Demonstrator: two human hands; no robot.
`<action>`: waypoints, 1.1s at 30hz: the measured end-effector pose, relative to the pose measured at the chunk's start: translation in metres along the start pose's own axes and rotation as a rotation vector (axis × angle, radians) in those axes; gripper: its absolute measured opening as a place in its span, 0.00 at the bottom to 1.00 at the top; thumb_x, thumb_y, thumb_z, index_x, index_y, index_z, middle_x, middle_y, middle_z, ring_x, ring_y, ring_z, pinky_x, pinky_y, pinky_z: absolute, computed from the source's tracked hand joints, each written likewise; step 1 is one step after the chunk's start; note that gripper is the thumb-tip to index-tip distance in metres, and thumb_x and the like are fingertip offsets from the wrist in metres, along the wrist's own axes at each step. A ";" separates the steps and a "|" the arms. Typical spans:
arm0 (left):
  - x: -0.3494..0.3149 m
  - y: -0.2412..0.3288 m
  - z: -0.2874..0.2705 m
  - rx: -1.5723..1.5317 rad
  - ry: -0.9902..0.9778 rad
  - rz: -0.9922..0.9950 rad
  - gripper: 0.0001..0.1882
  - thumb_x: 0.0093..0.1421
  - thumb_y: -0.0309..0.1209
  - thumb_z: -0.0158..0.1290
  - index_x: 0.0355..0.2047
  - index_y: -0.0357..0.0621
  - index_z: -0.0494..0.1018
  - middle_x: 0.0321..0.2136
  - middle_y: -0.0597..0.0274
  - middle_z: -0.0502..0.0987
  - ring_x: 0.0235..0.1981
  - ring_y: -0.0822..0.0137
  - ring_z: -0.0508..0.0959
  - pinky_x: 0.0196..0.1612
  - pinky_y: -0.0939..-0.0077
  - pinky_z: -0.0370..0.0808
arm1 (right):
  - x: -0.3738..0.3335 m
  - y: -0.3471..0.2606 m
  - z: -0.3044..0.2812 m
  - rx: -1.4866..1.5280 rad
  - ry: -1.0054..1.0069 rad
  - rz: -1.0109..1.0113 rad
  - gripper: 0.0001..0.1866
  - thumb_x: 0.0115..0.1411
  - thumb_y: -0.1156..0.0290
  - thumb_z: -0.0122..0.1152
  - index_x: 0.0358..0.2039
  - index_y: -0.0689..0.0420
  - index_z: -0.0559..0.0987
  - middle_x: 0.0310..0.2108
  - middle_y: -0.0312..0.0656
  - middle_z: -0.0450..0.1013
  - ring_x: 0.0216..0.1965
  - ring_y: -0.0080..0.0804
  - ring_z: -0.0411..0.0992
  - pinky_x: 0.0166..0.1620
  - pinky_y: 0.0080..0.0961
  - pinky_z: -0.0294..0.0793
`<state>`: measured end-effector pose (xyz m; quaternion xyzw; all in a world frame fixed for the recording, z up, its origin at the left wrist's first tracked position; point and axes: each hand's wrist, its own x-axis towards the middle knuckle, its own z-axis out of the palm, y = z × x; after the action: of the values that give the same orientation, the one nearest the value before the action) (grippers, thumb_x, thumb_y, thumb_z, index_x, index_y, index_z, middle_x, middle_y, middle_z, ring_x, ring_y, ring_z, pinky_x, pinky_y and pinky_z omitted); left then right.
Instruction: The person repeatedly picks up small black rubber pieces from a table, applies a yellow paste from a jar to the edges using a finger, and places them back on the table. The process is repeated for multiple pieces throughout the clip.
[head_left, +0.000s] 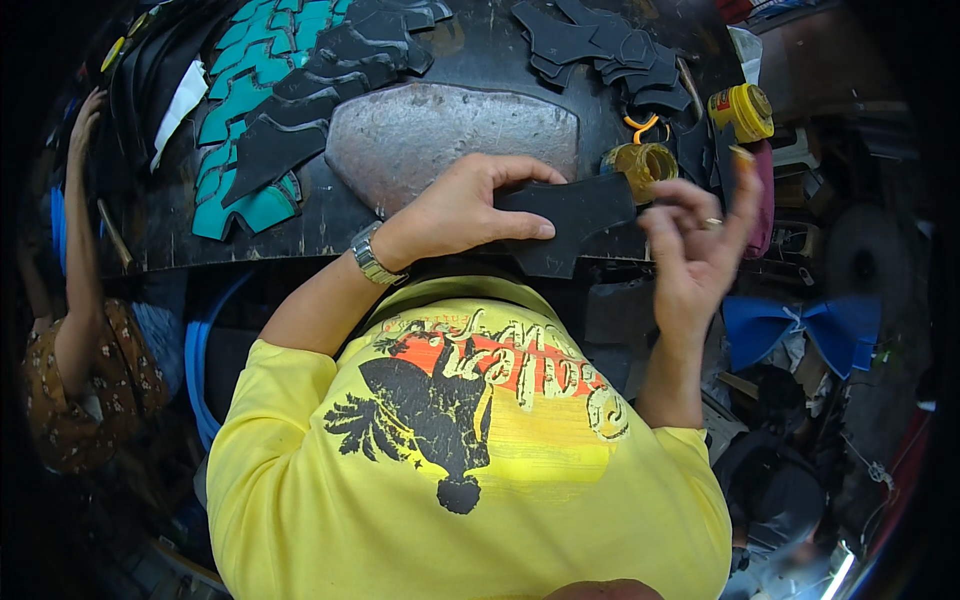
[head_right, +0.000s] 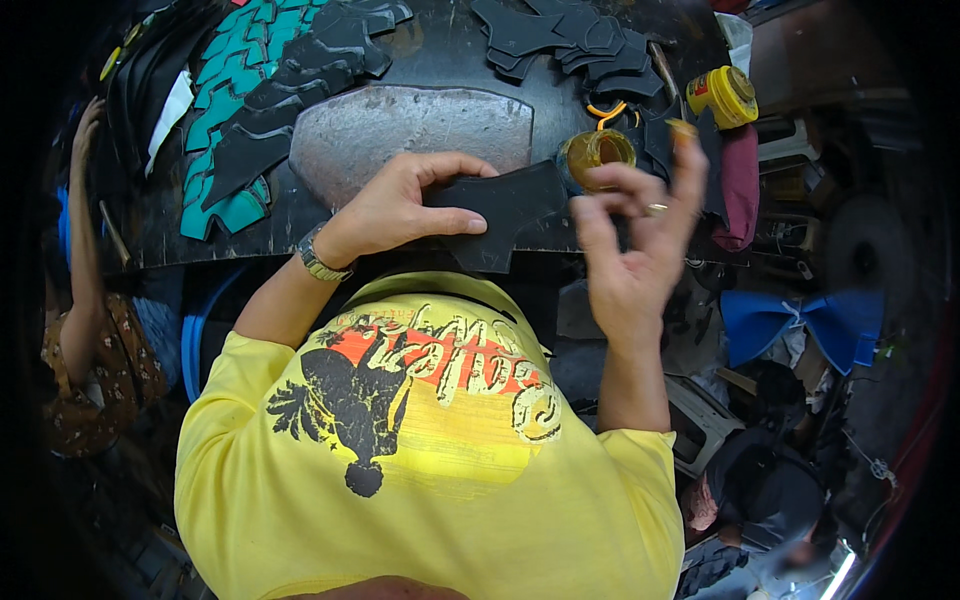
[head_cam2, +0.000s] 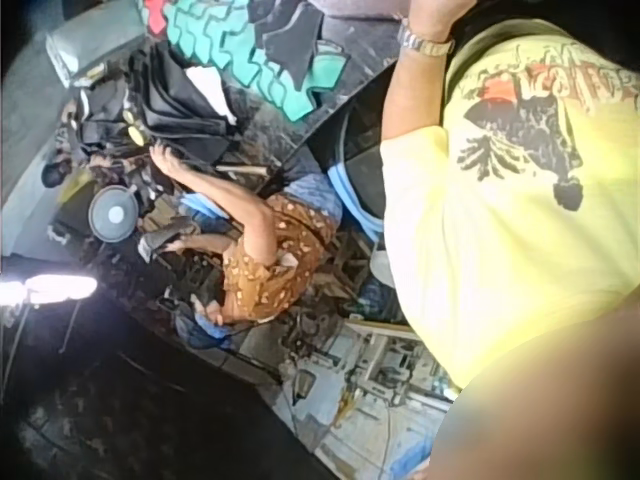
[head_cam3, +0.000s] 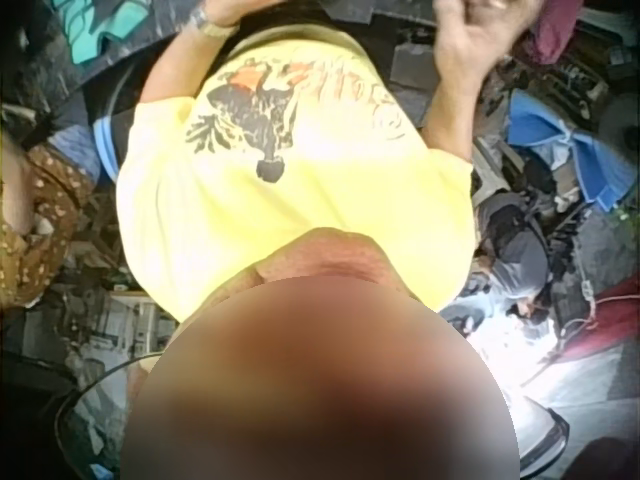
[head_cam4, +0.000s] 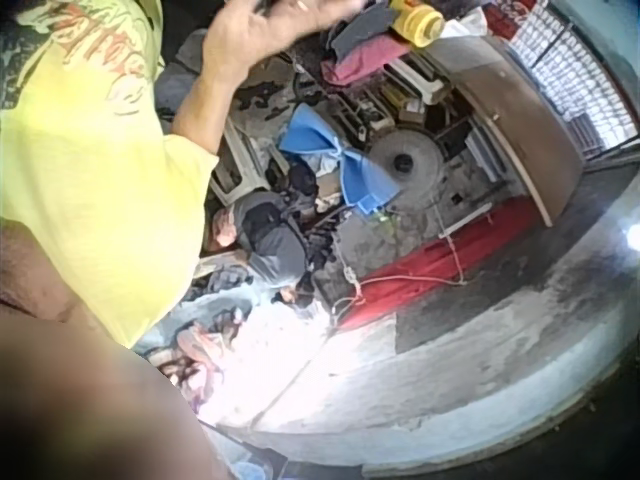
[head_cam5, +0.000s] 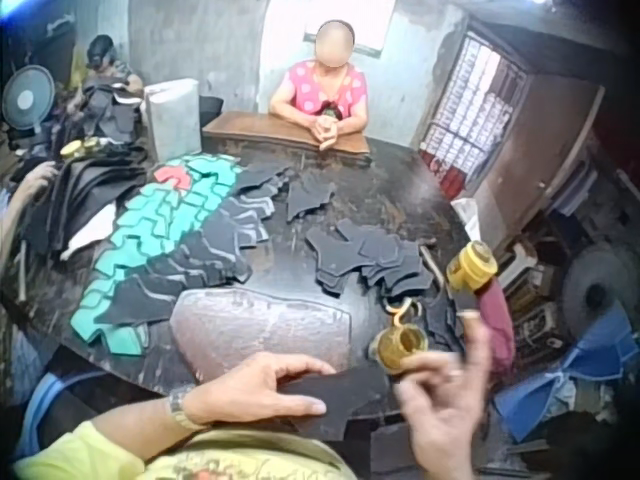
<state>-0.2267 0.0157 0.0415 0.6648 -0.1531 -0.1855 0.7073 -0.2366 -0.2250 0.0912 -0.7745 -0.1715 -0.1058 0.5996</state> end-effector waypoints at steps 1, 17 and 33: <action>0.000 -0.001 0.004 0.015 -0.001 0.012 0.19 0.56 0.27 0.65 0.47 0.36 0.76 0.37 0.64 0.80 0.36 0.75 0.78 0.43 0.80 0.76 | -0.002 0.004 0.009 0.101 -0.043 0.066 0.46 0.60 0.87 0.55 0.73 0.50 0.45 0.43 0.47 0.73 0.38 0.21 0.73 0.44 0.19 0.74; -0.005 -0.010 0.002 -0.062 -0.026 -0.135 0.14 0.66 0.33 0.56 0.45 0.34 0.77 0.32 0.70 0.79 0.32 0.84 0.75 0.34 0.86 0.75 | -0.004 0.025 0.023 0.043 -0.130 -0.057 0.25 0.60 0.89 0.56 0.56 0.57 0.76 0.42 0.39 0.71 0.36 0.21 0.71 0.41 0.16 0.72; -0.006 -0.010 -0.002 -0.148 -0.003 -0.105 0.16 0.65 0.29 0.58 0.50 0.34 0.76 0.36 0.70 0.80 0.34 0.83 0.75 0.38 0.86 0.75 | 0.007 0.031 0.018 -0.673 -0.140 -0.381 0.25 0.47 0.89 0.61 0.46 0.52 0.84 0.47 0.45 0.72 0.35 0.34 0.74 0.39 0.27 0.76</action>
<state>-0.2314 0.0196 0.0311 0.6175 -0.1050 -0.2343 0.7435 -0.2185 -0.2135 0.0618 -0.8875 -0.3084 -0.2126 0.2684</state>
